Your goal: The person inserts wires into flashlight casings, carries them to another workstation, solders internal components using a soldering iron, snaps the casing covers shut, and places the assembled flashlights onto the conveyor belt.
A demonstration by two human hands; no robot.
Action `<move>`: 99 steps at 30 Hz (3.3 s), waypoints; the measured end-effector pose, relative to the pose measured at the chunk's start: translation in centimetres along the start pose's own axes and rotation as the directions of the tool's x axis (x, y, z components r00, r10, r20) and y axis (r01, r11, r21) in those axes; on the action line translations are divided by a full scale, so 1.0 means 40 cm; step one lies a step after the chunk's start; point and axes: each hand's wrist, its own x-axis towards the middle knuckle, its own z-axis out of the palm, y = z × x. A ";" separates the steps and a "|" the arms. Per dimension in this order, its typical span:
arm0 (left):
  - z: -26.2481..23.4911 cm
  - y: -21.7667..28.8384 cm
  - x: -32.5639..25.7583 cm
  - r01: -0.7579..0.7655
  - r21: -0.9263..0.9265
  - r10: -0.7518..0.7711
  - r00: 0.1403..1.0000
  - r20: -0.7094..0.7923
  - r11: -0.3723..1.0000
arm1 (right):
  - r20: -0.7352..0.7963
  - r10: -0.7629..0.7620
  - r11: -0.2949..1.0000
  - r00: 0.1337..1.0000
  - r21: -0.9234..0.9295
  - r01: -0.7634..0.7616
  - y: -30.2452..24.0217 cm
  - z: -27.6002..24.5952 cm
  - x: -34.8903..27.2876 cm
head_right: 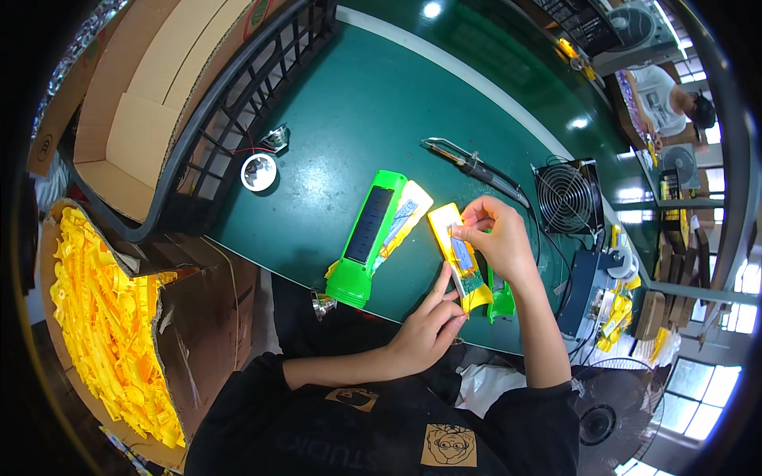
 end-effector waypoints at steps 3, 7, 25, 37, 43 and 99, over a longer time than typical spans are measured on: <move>-0.001 -0.002 0.004 0.008 -0.041 -0.010 0.999 -0.036 0.999 | -0.044 -0.020 0.999 0.999 0.038 0.022 0.015 0.012 -0.018; -0.008 -0.010 0.003 -0.014 -0.058 0.012 0.999 -0.030 0.998 | -0.022 -0.067 0.985 0.997 0.159 0.070 0.040 0.002 -0.038; -0.060 0.051 -0.053 0.045 0.105 -0.031 0.990 -0.136 0.993 | -0.314 -0.397 0.816 0.862 -0.551 0.175 0.057 -0.067 0.060; -0.077 0.053 -0.078 0.205 -0.435 -0.311 0.931 -0.188 0.877 | -0.493 -0.405 0.859 0.770 -0.495 0.134 0.069 -0.041 0.046; -0.078 0.050 -0.036 0.177 -0.351 -0.248 0.954 -0.167 0.919 | -0.549 -0.275 0.957 0.789 -0.081 0.277 0.057 -0.041 -0.117; 0.090 0.043 0.076 0.036 0.282 -0.004 0.994 -0.111 0.959 | -0.633 -0.162 0.752 0.757 0.417 0.510 0.215 0.057 -0.350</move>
